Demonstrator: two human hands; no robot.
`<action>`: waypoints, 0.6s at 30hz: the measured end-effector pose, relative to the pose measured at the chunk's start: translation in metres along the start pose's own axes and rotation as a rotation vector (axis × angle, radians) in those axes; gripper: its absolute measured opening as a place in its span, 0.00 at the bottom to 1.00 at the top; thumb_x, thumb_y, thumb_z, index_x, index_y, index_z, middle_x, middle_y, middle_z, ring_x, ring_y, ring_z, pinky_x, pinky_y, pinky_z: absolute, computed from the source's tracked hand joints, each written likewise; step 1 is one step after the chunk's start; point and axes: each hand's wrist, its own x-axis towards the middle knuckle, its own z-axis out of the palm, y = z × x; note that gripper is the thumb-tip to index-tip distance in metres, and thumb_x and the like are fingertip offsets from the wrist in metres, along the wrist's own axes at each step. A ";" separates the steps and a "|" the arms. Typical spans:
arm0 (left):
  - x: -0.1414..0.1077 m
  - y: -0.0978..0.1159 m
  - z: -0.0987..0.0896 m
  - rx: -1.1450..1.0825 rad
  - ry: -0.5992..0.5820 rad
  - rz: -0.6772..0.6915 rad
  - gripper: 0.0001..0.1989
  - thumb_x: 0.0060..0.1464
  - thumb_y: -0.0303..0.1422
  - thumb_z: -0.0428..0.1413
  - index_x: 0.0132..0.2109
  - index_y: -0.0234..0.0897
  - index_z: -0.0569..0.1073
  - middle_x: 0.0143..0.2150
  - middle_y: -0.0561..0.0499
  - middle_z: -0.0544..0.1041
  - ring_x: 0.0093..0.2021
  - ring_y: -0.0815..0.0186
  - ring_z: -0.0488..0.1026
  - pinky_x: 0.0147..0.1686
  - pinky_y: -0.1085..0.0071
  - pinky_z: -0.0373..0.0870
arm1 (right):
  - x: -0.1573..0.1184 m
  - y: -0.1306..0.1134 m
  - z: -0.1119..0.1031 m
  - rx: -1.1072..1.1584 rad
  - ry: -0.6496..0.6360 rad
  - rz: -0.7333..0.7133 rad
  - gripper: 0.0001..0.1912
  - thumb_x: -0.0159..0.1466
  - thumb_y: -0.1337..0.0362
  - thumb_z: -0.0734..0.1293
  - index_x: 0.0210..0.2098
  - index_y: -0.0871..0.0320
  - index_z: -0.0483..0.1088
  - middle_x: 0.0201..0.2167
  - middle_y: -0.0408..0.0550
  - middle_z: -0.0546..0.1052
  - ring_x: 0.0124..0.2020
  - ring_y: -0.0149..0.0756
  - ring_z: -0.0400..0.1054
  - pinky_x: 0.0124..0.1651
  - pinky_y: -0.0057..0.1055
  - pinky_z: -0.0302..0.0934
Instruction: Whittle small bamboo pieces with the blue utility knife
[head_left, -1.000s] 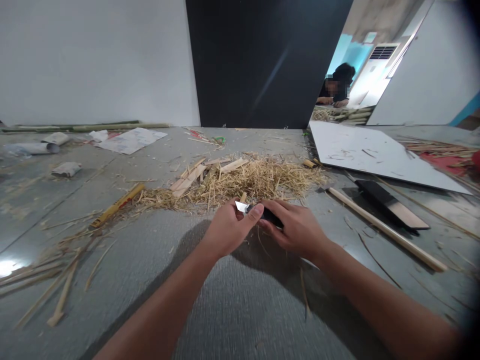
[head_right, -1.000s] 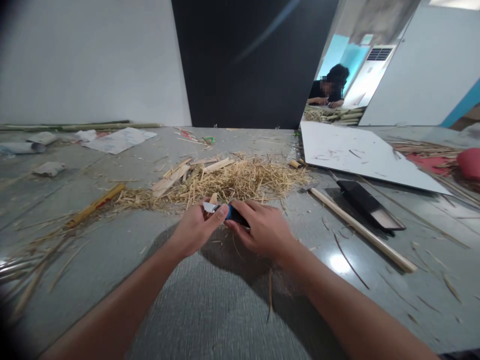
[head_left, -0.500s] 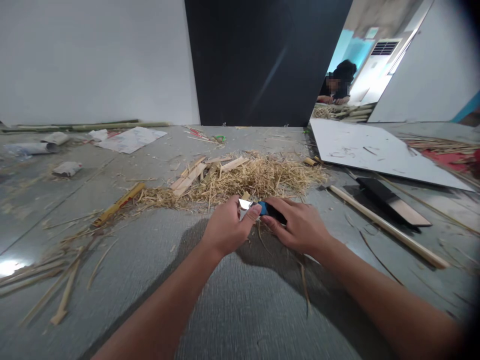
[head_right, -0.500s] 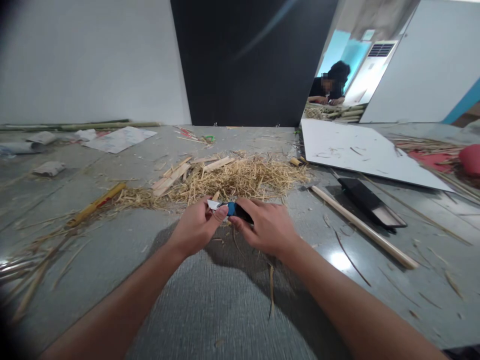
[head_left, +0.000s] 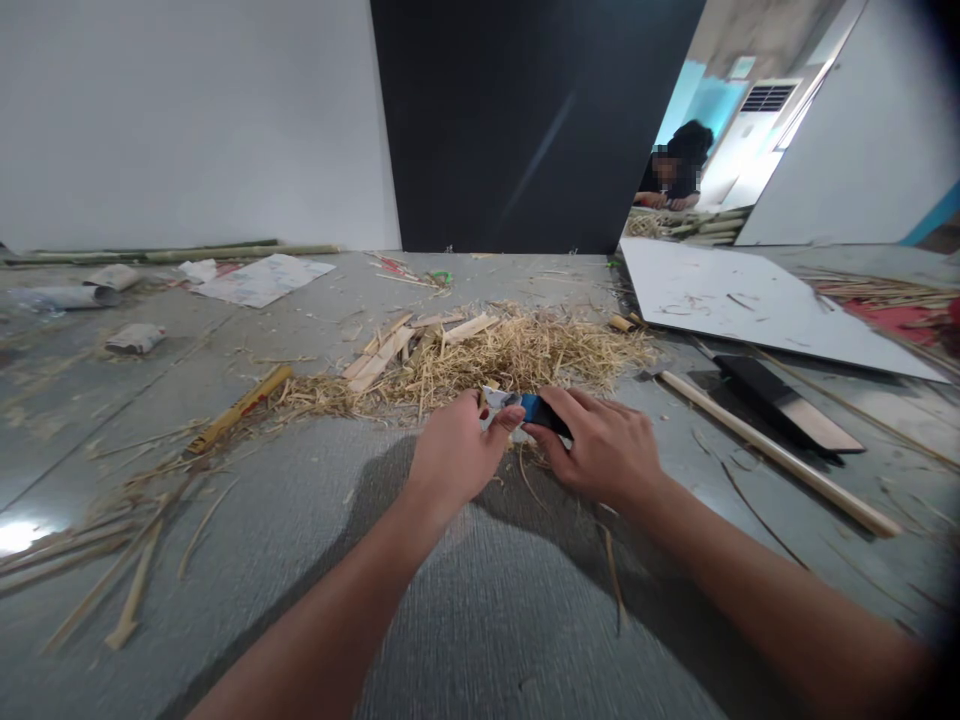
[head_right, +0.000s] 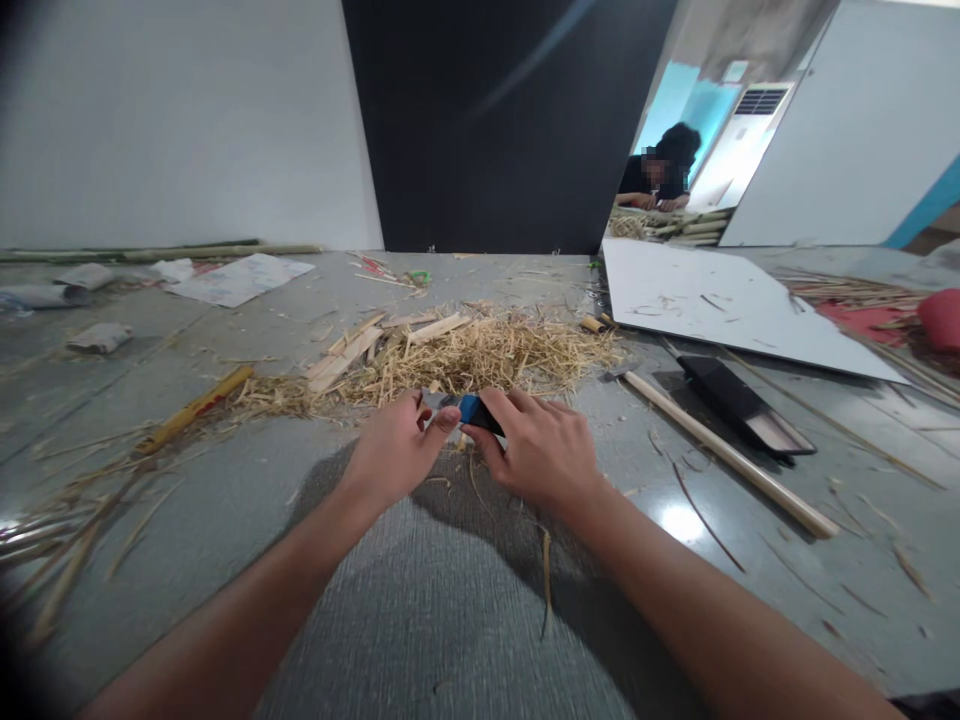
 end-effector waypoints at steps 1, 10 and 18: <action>0.001 0.000 0.000 -0.006 -0.014 0.002 0.26 0.56 0.60 0.45 0.31 0.40 0.62 0.27 0.49 0.71 0.27 0.61 0.67 0.26 0.69 0.52 | 0.000 -0.002 0.001 -0.008 -0.004 0.013 0.21 0.69 0.46 0.55 0.46 0.54 0.67 0.36 0.48 0.78 0.32 0.41 0.73 0.31 0.34 0.50; 0.008 0.002 0.002 0.063 -0.031 -0.032 0.25 0.59 0.56 0.44 0.29 0.40 0.60 0.26 0.49 0.69 0.26 0.63 0.66 0.26 0.70 0.51 | 0.004 -0.016 0.002 -0.047 -0.042 0.115 0.20 0.69 0.46 0.55 0.44 0.53 0.67 0.37 0.48 0.78 0.31 0.40 0.71 0.29 0.32 0.46; 0.009 -0.006 -0.003 -0.013 0.096 -0.092 0.24 0.61 0.54 0.42 0.27 0.40 0.59 0.22 0.53 0.64 0.22 0.67 0.60 0.24 0.70 0.48 | 0.020 0.030 0.002 -0.046 -0.021 0.529 0.26 0.69 0.44 0.53 0.46 0.57 0.68 0.29 0.52 0.76 0.25 0.41 0.67 0.26 0.31 0.42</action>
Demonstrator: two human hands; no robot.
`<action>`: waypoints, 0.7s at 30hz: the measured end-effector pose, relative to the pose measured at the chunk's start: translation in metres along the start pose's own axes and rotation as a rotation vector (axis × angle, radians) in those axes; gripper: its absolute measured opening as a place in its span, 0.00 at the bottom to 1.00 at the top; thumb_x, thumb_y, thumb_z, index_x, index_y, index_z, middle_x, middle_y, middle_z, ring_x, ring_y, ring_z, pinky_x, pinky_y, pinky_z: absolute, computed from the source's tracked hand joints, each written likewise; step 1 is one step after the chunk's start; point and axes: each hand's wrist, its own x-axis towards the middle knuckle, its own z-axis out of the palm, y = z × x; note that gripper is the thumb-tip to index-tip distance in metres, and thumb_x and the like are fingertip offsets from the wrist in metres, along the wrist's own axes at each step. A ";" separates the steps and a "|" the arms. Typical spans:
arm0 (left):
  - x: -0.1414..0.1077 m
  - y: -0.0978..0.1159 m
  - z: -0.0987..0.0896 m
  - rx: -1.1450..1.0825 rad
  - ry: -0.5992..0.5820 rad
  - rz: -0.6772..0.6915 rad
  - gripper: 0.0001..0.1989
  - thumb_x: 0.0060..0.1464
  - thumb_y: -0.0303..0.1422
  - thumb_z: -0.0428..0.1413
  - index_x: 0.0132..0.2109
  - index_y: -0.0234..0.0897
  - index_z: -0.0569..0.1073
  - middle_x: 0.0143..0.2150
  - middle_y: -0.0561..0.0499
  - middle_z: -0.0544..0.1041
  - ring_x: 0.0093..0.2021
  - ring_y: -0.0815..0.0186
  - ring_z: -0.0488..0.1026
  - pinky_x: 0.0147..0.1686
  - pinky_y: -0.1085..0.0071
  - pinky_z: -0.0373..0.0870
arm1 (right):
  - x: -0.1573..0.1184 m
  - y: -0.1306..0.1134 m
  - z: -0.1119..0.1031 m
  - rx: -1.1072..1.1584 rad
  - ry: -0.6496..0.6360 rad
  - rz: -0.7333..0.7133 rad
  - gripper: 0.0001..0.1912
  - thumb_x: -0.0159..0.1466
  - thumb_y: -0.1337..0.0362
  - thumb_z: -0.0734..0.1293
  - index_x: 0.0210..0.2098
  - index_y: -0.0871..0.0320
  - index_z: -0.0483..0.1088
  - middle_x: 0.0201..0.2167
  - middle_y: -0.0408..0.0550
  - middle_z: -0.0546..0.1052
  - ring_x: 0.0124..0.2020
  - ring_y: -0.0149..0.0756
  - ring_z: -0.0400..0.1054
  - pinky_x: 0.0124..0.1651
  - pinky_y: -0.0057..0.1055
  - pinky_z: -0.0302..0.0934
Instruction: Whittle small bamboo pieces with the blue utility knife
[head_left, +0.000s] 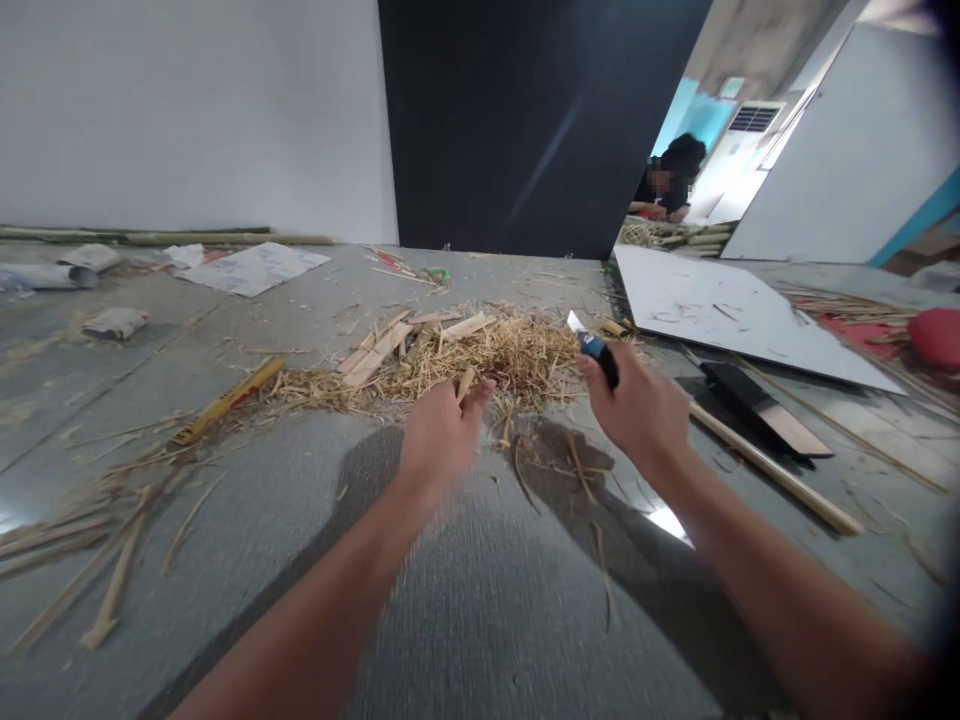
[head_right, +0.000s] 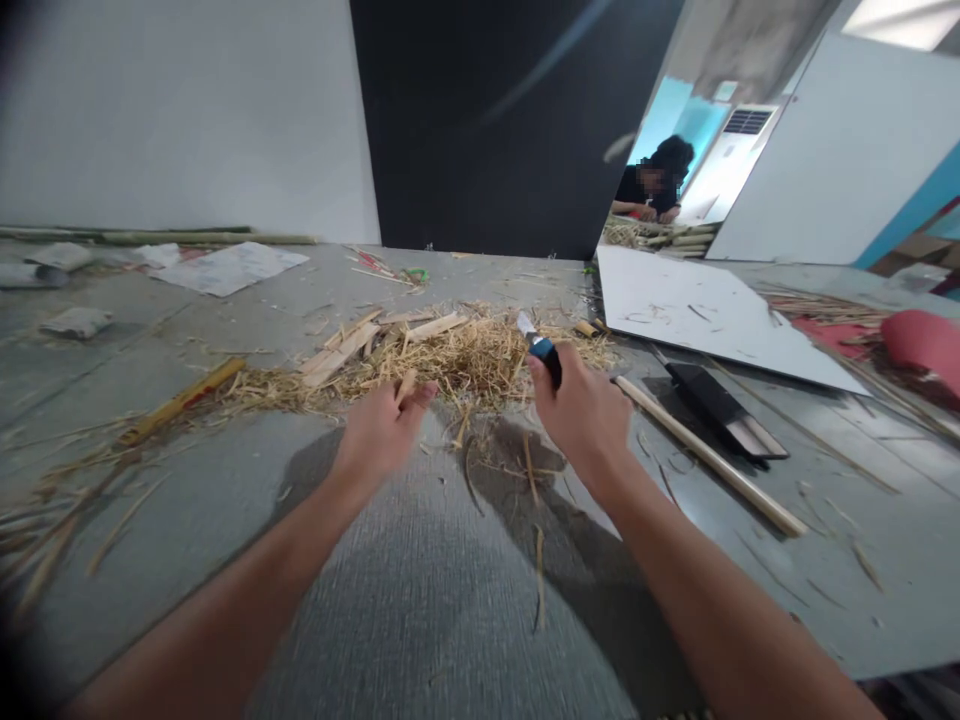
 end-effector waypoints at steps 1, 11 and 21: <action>0.000 -0.002 -0.001 -0.047 -0.021 0.013 0.25 0.60 0.55 0.44 0.27 0.40 0.58 0.22 0.54 0.63 0.22 0.68 0.59 0.24 0.70 0.49 | 0.003 0.005 0.003 0.033 -0.016 -0.036 0.25 0.69 0.44 0.53 0.47 0.57 0.68 0.29 0.52 0.77 0.27 0.42 0.68 0.26 0.31 0.43; -0.008 0.001 0.007 -0.501 -0.274 0.069 0.22 0.54 0.53 0.55 0.37 0.37 0.65 0.28 0.55 0.68 0.28 0.70 0.64 0.28 0.73 0.60 | -0.023 -0.007 0.009 0.428 -0.186 -0.675 0.21 0.70 0.53 0.57 0.56 0.58 0.63 0.45 0.55 0.75 0.42 0.43 0.71 0.41 0.36 0.62; -0.014 0.004 0.006 -0.656 -0.373 0.075 0.15 0.58 0.44 0.55 0.42 0.38 0.64 0.31 0.55 0.67 0.30 0.70 0.64 0.32 0.72 0.61 | -0.022 -0.005 0.005 0.455 -0.204 -0.694 0.21 0.69 0.53 0.58 0.55 0.61 0.65 0.42 0.56 0.76 0.39 0.43 0.72 0.39 0.36 0.63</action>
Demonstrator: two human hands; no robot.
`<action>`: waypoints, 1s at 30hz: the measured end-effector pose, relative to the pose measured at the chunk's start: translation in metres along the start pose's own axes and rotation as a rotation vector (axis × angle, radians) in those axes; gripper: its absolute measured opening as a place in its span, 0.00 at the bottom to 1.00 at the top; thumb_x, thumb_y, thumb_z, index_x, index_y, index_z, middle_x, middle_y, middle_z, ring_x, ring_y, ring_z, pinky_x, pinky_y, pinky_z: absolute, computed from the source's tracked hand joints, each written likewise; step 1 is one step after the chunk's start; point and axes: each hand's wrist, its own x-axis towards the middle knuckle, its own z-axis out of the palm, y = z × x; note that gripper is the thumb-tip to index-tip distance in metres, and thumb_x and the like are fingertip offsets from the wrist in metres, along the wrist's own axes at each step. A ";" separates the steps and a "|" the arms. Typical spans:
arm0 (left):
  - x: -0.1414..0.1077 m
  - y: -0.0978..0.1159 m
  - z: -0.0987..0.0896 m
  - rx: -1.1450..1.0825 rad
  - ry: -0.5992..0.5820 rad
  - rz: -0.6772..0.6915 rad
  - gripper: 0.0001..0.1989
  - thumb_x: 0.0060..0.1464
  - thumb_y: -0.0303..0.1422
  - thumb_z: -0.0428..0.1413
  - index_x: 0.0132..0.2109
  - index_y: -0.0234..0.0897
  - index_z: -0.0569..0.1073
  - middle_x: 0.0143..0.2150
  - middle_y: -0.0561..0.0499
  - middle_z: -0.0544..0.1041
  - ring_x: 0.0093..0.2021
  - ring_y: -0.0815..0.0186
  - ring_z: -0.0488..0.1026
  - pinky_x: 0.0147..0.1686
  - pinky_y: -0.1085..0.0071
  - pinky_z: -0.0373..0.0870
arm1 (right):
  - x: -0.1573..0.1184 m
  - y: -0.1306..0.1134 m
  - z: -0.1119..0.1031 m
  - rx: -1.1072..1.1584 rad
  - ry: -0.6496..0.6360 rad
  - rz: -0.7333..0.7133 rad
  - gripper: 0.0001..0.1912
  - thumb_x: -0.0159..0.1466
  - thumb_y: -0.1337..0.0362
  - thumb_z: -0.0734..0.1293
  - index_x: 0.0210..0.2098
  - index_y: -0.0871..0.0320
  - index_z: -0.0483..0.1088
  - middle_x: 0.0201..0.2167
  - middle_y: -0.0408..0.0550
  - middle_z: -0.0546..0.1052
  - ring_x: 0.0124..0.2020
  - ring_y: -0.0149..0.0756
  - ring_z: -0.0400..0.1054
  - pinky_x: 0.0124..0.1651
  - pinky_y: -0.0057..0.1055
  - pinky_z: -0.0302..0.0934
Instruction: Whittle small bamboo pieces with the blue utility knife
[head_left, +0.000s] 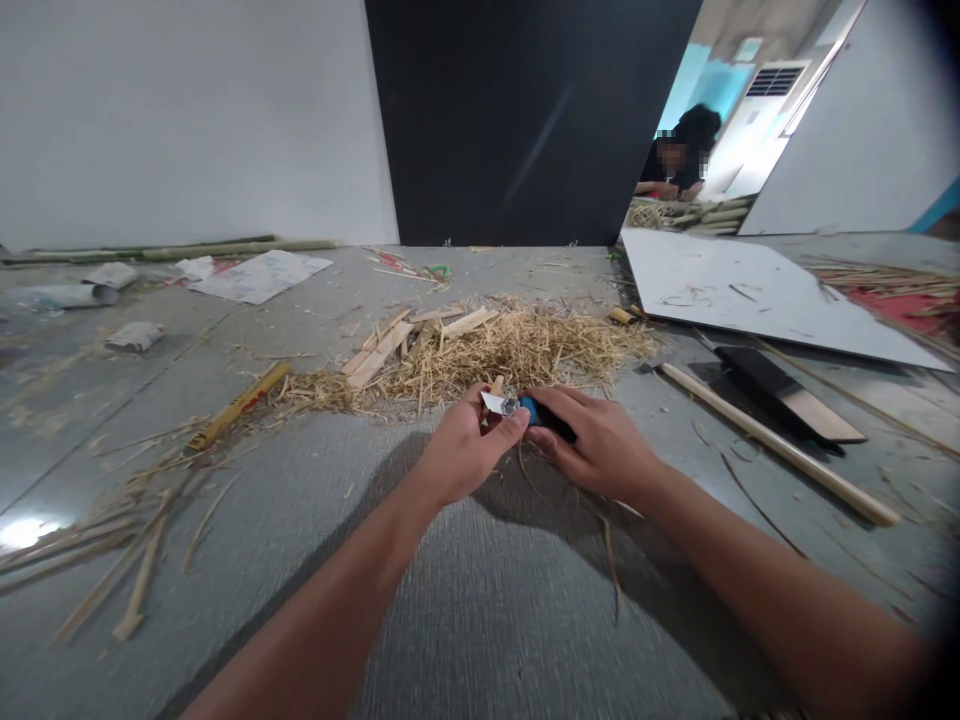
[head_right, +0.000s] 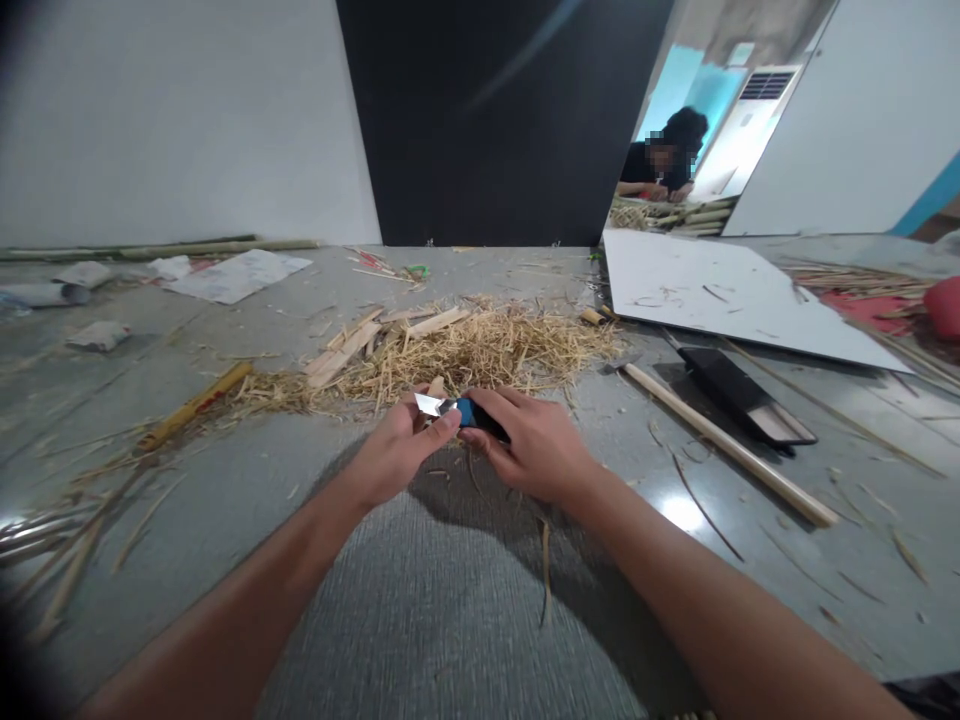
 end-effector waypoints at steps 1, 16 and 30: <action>0.000 0.000 0.000 -0.007 -0.004 0.006 0.15 0.58 0.44 0.55 0.42 0.38 0.64 0.32 0.55 0.67 0.31 0.70 0.64 0.33 0.72 0.61 | 0.000 0.001 0.000 0.007 0.001 -0.003 0.21 0.69 0.53 0.58 0.54 0.61 0.65 0.42 0.56 0.76 0.40 0.43 0.72 0.39 0.36 0.63; -0.001 -0.006 0.001 0.029 0.029 0.078 0.18 0.57 0.47 0.56 0.45 0.39 0.67 0.31 0.54 0.68 0.30 0.69 0.65 0.33 0.71 0.63 | -0.001 0.002 -0.001 0.074 0.005 -0.041 0.20 0.69 0.53 0.58 0.51 0.61 0.66 0.40 0.55 0.77 0.38 0.42 0.71 0.39 0.35 0.62; -0.006 0.002 0.004 0.097 0.042 0.039 0.25 0.56 0.49 0.54 0.54 0.38 0.66 0.29 0.55 0.70 0.25 0.70 0.64 0.26 0.73 0.59 | 0.000 0.004 -0.005 0.060 -0.017 -0.037 0.19 0.68 0.52 0.59 0.48 0.59 0.67 0.36 0.51 0.76 0.33 0.37 0.69 0.34 0.31 0.56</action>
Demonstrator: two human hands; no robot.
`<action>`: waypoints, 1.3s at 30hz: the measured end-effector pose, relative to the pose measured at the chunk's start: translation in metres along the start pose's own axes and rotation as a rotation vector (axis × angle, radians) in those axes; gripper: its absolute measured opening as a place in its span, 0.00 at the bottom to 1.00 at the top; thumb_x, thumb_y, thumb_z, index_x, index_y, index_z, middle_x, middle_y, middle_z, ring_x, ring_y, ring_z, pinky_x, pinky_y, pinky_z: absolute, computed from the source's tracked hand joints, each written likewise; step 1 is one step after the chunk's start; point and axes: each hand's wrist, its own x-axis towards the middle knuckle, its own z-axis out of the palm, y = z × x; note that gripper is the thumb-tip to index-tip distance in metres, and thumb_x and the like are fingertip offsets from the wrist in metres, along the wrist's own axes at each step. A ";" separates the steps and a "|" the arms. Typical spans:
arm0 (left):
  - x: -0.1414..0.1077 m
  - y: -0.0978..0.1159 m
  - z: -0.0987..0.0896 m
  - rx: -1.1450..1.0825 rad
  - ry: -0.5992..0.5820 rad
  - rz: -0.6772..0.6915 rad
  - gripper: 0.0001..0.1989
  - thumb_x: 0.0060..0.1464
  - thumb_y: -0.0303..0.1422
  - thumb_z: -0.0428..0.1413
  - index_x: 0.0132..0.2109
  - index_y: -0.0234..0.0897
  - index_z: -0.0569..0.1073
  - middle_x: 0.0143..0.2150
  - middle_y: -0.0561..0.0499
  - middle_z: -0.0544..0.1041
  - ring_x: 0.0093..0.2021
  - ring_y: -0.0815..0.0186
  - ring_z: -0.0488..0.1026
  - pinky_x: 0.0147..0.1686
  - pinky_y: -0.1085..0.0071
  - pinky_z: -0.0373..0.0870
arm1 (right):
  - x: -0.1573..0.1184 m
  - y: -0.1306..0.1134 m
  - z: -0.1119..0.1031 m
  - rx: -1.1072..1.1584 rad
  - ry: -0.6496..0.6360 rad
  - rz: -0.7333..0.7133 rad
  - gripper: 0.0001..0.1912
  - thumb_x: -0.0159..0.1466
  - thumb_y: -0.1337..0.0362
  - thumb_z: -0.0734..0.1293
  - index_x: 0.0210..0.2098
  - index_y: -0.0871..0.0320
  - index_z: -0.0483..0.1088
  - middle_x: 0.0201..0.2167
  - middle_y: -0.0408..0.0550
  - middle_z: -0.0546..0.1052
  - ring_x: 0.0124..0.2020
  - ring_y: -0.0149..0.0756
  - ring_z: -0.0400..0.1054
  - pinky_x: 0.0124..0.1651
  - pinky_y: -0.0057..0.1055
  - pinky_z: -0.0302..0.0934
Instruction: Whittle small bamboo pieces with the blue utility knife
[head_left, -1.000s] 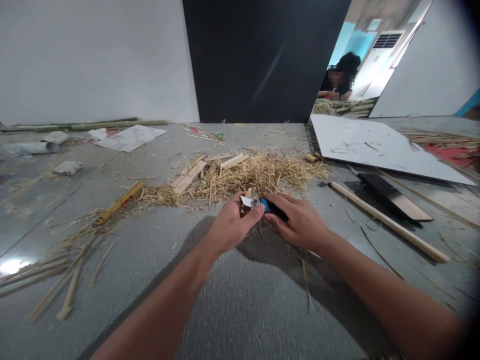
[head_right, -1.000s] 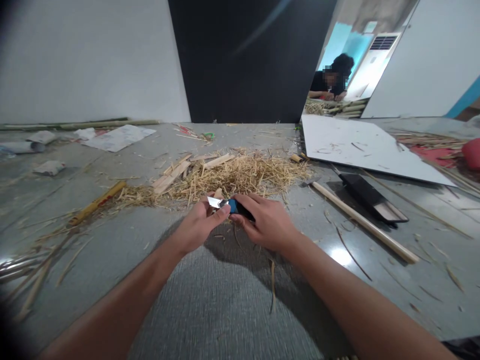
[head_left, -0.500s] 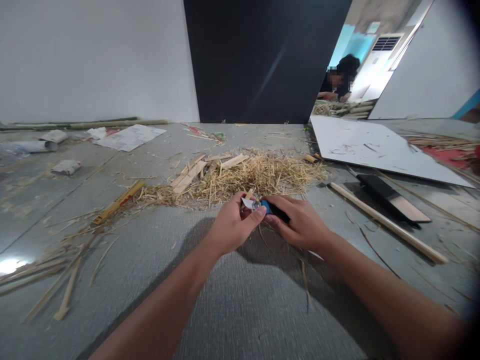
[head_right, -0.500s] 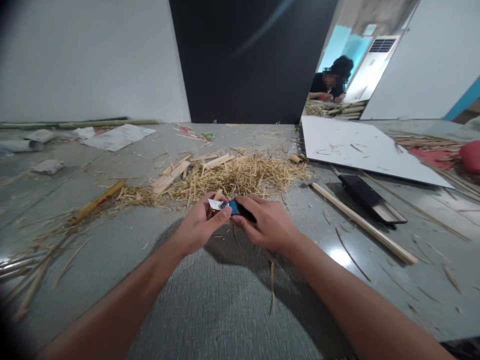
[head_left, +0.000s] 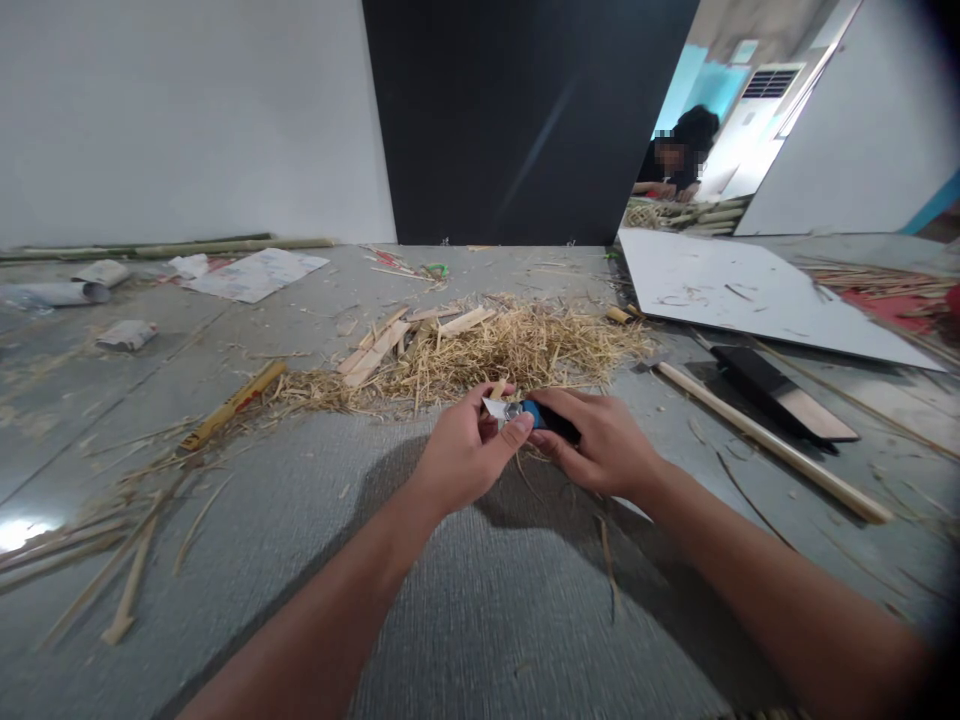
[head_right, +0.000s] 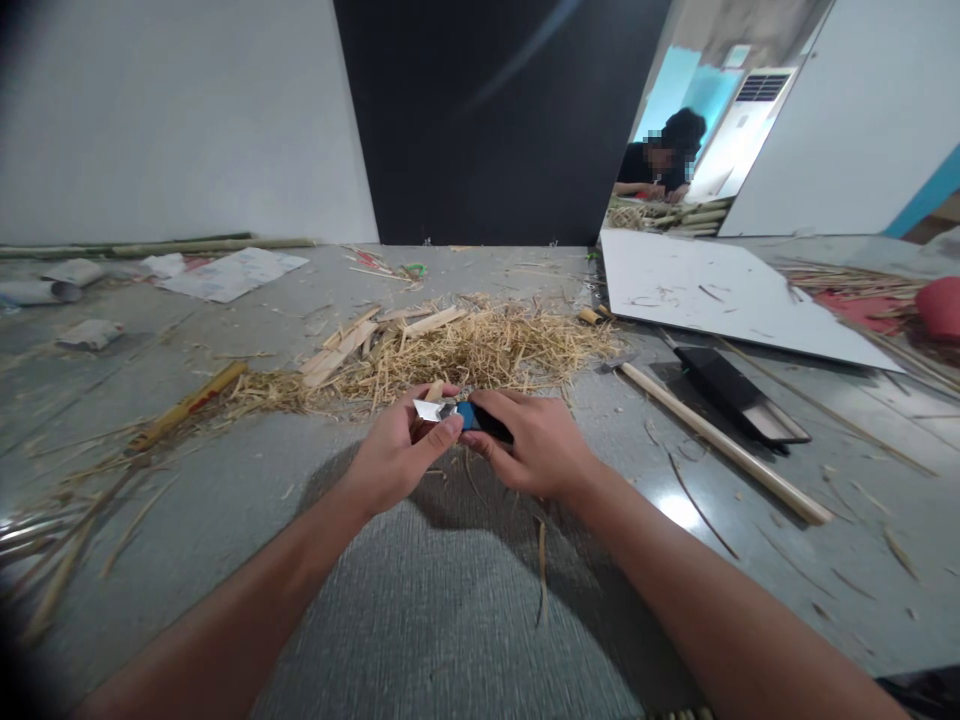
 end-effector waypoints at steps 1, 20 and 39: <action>0.000 0.001 -0.001 0.053 0.007 -0.001 0.25 0.57 0.49 0.54 0.54 0.38 0.66 0.29 0.54 0.70 0.25 0.69 0.65 0.26 0.72 0.59 | 0.000 0.000 -0.001 -0.027 -0.006 0.014 0.20 0.68 0.51 0.58 0.48 0.59 0.67 0.35 0.51 0.76 0.32 0.37 0.69 0.33 0.31 0.54; 0.007 -0.001 -0.004 0.502 0.181 -0.059 0.25 0.52 0.58 0.52 0.28 0.40 0.60 0.24 0.52 0.68 0.25 0.65 0.64 0.24 0.70 0.50 | 0.000 -0.005 0.001 -0.403 0.071 0.181 0.23 0.66 0.44 0.56 0.39 0.57 0.68 0.32 0.49 0.77 0.27 0.37 0.67 0.28 0.33 0.41; 0.008 0.000 -0.006 0.157 0.087 -0.102 0.24 0.53 0.56 0.53 0.33 0.38 0.64 0.27 0.54 0.66 0.26 0.70 0.62 0.27 0.72 0.57 | 0.002 -0.005 0.005 -0.172 0.001 0.171 0.21 0.68 0.48 0.57 0.49 0.57 0.66 0.37 0.52 0.77 0.32 0.40 0.70 0.29 0.31 0.50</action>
